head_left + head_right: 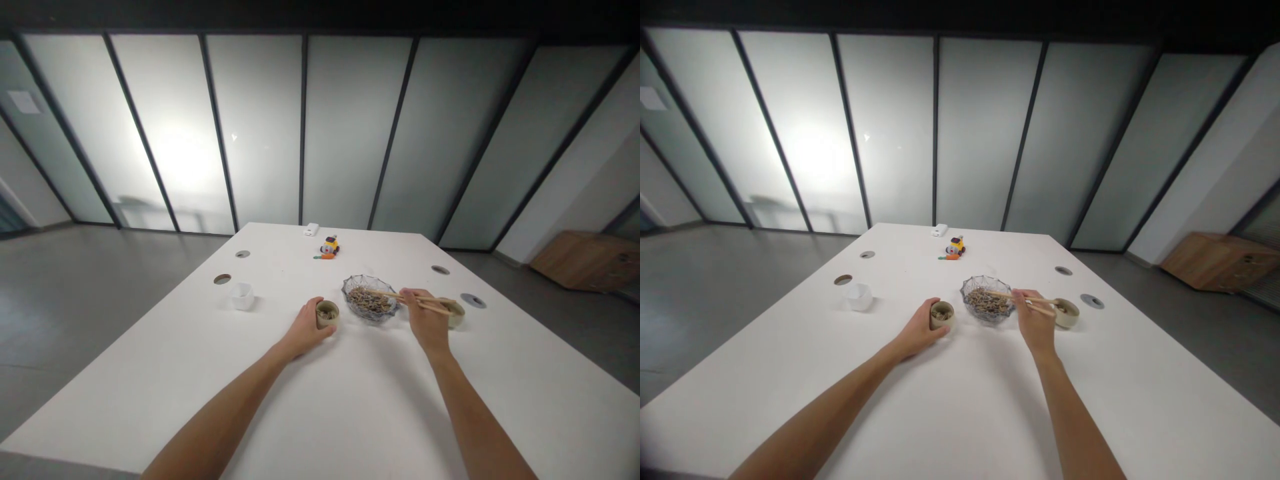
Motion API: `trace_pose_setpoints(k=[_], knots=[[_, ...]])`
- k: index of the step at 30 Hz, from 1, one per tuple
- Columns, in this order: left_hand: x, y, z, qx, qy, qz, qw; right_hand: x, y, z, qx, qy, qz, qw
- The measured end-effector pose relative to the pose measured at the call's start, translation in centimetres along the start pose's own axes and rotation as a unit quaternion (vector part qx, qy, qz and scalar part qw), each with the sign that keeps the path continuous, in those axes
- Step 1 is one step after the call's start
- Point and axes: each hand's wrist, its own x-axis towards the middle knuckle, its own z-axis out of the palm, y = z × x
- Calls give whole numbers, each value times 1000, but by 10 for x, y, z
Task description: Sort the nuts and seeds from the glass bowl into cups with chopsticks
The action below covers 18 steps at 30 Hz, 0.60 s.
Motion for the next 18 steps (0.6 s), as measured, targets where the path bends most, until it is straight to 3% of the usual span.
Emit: trace_pose_setpoints(k=[2,5,12,18], knots=[[0,1,0,2,2,1,1000,1,7,-2,-47,-21,-58,997],[0,0,-1,4,0,0,1000,0,12,0,-55,-70,-94,992],[0,-2,0,2,-2,2,1000,-4,9,5,-18,-109,-100,989],[0,1,0,-4,2,5,1000,-4,10,6,-1,-107,-96,990]])
